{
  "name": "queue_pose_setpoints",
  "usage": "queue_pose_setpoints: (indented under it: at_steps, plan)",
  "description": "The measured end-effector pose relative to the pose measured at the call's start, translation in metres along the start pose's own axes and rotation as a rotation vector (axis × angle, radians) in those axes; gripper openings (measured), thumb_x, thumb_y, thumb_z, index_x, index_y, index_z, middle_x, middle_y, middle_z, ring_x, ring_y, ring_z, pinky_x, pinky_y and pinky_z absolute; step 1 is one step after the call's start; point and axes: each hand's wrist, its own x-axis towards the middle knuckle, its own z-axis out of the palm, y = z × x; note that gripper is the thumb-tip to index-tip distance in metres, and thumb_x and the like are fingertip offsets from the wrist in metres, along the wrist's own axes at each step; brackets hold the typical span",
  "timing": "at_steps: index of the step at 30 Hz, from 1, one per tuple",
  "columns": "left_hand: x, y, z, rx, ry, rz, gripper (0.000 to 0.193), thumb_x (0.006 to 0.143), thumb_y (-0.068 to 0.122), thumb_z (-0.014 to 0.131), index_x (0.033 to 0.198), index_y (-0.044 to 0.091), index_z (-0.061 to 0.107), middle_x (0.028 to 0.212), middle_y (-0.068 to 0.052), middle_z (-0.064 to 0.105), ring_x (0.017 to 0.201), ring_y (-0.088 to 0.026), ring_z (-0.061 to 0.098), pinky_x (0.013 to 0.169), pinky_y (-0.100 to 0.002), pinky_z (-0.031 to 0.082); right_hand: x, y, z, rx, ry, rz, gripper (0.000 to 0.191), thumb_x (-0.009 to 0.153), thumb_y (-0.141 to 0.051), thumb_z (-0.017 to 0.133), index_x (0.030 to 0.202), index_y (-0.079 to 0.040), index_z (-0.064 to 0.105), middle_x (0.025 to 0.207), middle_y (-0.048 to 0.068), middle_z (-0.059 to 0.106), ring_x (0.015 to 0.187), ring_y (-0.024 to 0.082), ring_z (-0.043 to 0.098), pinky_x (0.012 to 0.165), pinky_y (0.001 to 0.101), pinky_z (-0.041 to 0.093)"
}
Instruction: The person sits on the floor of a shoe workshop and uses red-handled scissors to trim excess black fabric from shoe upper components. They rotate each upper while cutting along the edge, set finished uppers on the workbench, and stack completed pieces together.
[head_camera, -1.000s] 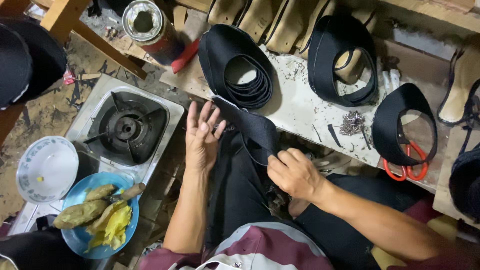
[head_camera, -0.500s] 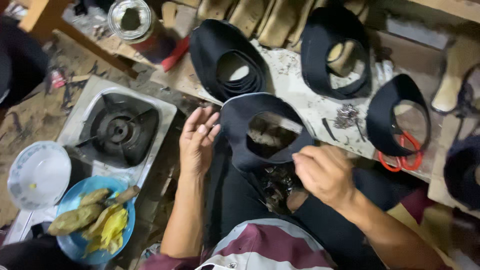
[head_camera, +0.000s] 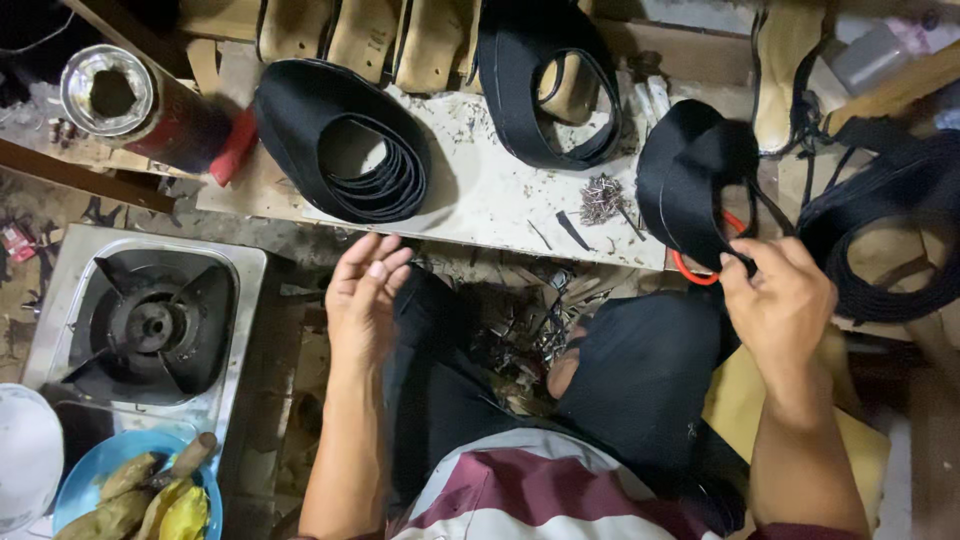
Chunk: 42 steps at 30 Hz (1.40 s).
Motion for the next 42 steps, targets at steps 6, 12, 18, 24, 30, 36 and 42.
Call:
queue_pose_setpoints:
  at_steps: [6,12,18,24,30,36,42]
  plan:
    - [-0.025,-0.025,0.031,0.145,-0.066,-0.091,0.043,0.096,0.004,0.064,0.137,-0.003,0.056,0.134,-0.023,0.064,0.117,-0.03,0.068,0.101,-0.039,0.055,-0.026,0.013,-0.028,0.128,0.189,0.058,0.013,0.1,-0.005,0.082,0.11,0.0,0.073,0.099,0.01,0.069,0.068,0.015,0.064,0.065,0.0277,0.051]
    - [-0.041,-0.048,0.045,0.197,-0.074,-0.123,0.041,0.097,0.004,0.063,0.136,-0.003,0.056,0.133,-0.022,0.065,0.116,-0.03,0.068,0.099,-0.039,0.054,-0.068,0.035,-0.111,-0.158,0.4,0.07,0.017,0.1,0.001,0.082,0.11,0.004,0.068,0.099,0.016,0.066,0.071,0.021,0.063,0.064,0.0299,0.048]
    - [-0.041,-0.064,0.057,0.221,-0.061,-0.175,0.038,0.097,0.003,0.061,0.135,-0.003,0.057,0.132,-0.021,0.065,0.116,-0.03,0.068,0.099,-0.039,0.055,-0.104,0.064,-0.137,-0.414,0.326,0.148,0.012,0.1,-0.007,0.074,0.11,-0.002,0.069,0.106,0.016,0.068,0.085,0.029,0.064,0.073,0.0352,0.05]
    - [-0.049,-0.072,0.073,0.23,-0.113,-0.216,0.037,0.096,0.002,0.061,0.133,-0.004,0.057,0.131,-0.021,0.065,0.114,-0.028,0.068,0.098,-0.039,0.056,-0.084,0.1,-0.094,-0.33,0.174,0.198,0.011,0.102,-0.014,0.074,0.11,-0.009,0.077,0.105,0.012,0.07,0.093,0.032,0.069,0.082,0.0398,0.055]
    - [-0.05,-0.07,0.074,0.285,-0.087,-0.225,0.037,0.097,0.002,0.06,0.133,-0.003,0.058,0.131,-0.02,0.066,0.114,-0.026,0.068,0.096,-0.037,0.055,-0.09,0.106,-0.103,-0.346,0.156,0.099,0.011,0.105,-0.016,0.076,0.114,-0.01,0.076,0.104,0.009,0.068,0.095,0.029,0.068,0.083,0.04,0.052]
    - [-0.053,-0.076,0.067,0.237,-0.108,-0.247,0.035,0.098,0.001,0.059,0.133,-0.004,0.058,0.13,-0.02,0.066,0.112,-0.028,0.069,0.096,-0.038,0.055,-0.074,0.125,-0.078,-0.582,0.063,0.078,0.015,0.099,-0.024,0.081,0.11,-0.015,0.08,0.101,0.003,0.064,0.104,0.029,0.056,0.095,0.046,0.041]
    - [-0.049,-0.076,0.064,0.252,-0.131,-0.244,0.036,0.097,0.002,0.062,0.132,-0.004,0.058,0.129,-0.02,0.066,0.112,-0.027,0.069,0.097,-0.038,0.056,-0.074,0.118,-0.065,-0.533,0.093,0.056,0.032,0.093,-0.031,0.081,0.118,-0.01,0.076,0.109,0.005,0.064,0.109,0.03,0.056,0.097,0.0495,0.042]
